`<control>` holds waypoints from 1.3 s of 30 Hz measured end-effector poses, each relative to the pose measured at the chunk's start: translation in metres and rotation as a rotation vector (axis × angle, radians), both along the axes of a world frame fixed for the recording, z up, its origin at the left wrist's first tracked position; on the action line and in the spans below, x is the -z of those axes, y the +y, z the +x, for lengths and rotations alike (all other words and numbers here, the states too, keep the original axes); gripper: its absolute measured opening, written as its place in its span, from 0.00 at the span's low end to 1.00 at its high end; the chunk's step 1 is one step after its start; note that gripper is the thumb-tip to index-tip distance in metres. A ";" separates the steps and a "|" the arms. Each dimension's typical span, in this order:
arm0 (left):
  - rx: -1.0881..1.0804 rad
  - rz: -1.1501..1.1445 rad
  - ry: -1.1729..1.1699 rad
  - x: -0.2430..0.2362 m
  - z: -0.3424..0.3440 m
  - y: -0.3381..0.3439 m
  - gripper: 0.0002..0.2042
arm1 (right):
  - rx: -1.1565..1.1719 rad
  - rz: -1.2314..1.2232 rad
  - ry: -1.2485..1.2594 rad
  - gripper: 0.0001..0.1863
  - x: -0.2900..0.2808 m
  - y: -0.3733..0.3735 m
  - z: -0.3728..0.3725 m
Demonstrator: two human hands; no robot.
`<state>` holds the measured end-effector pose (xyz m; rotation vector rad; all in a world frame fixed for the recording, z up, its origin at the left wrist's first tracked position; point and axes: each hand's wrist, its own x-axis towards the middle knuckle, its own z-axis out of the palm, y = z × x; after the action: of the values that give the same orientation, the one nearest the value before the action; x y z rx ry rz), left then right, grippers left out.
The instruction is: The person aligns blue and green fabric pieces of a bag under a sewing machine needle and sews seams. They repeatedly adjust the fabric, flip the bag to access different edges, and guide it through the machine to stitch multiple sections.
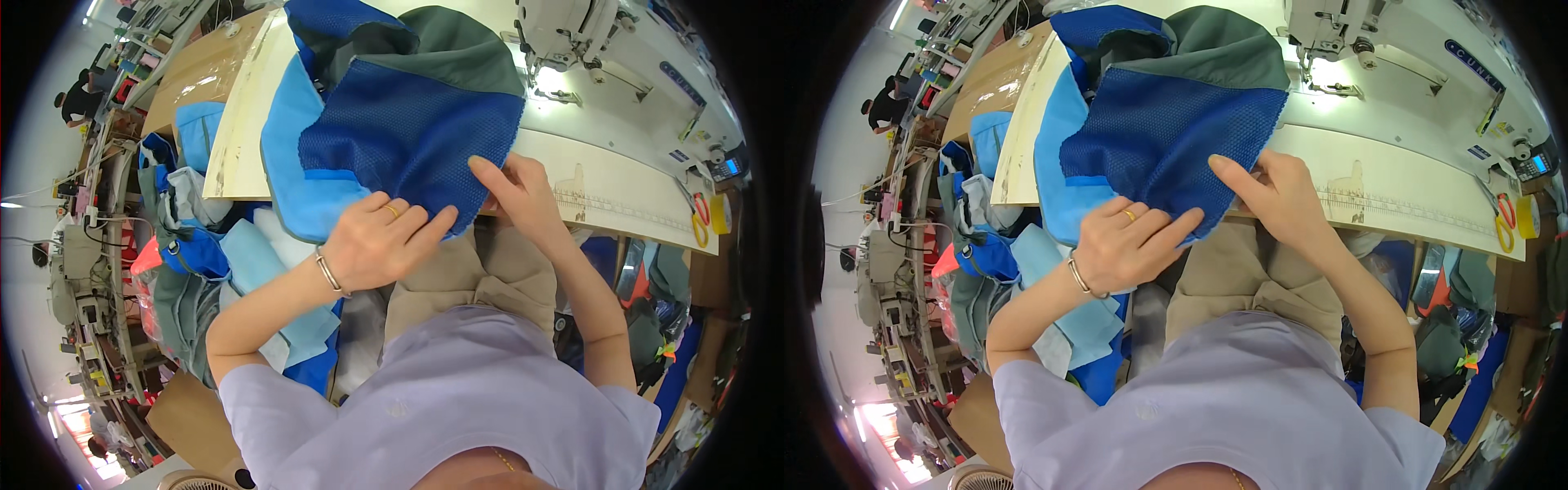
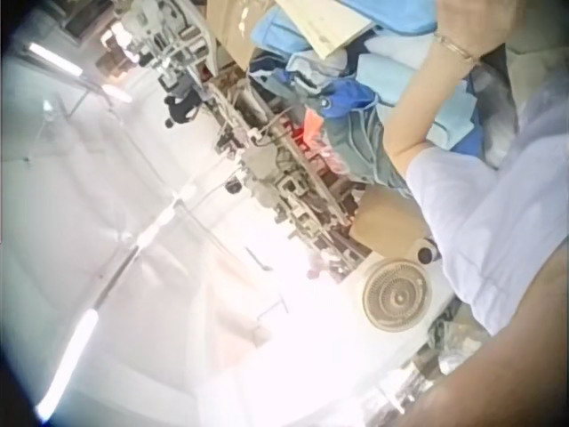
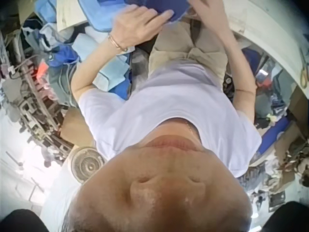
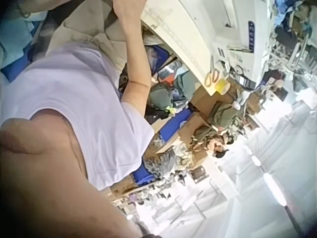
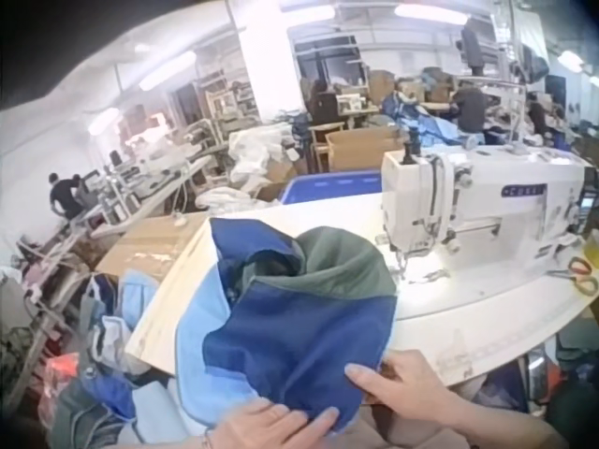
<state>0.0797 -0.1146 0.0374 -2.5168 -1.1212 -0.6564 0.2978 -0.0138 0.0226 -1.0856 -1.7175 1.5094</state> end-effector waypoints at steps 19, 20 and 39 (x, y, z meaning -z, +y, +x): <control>-0.290 0.096 0.137 -0.030 -0.026 0.108 0.17 | -0.002 -0.129 0.322 0.12 0.061 -0.060 0.015; -0.363 0.108 0.195 -0.022 -0.042 0.120 0.18 | 0.017 -0.175 0.308 0.12 0.061 -0.061 0.019; -0.220 0.045 -0.330 -0.025 -0.146 0.175 0.11 | 0.035 -0.319 0.252 0.20 0.066 -0.074 0.067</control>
<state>-0.0659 0.0606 0.0627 -2.2550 -1.4500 -1.0455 0.3645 -0.0879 -0.0433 -1.0204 -1.3110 1.8539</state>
